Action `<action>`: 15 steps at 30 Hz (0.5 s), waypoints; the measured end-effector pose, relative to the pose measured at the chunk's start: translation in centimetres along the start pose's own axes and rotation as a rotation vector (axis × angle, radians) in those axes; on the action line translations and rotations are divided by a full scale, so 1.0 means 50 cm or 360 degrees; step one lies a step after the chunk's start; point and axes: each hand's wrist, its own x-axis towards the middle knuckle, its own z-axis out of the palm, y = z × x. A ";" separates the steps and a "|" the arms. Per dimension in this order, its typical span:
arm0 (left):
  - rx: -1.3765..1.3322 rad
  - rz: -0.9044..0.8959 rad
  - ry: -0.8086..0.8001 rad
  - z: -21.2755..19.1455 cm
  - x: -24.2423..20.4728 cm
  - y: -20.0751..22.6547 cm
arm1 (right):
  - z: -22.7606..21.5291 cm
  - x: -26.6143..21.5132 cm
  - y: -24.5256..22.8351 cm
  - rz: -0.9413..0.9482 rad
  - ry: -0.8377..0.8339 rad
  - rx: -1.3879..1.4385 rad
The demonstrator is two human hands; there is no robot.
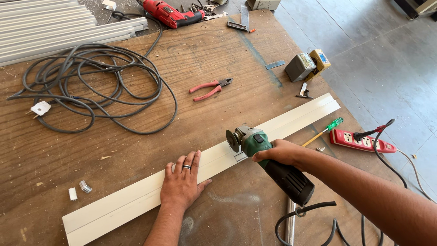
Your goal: The person uses an angle grinder to cut notches into long white moldings on a wooden workbench. They also use a hammer and a green screwdriver to tap out the cut sections and adjust the pieces.
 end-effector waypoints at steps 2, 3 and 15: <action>0.0003 0.0008 0.0002 0.000 0.002 -0.001 | 0.002 0.002 -0.001 -0.0005 -0.0003 -0.0012; -0.0007 0.0011 -0.0010 0.000 0.001 0.000 | 0.003 0.001 0.000 0.0009 0.0004 -0.0002; -0.0032 0.0005 -0.0026 -0.005 -0.001 -0.001 | 0.007 0.013 0.000 0.0008 0.0019 -0.0023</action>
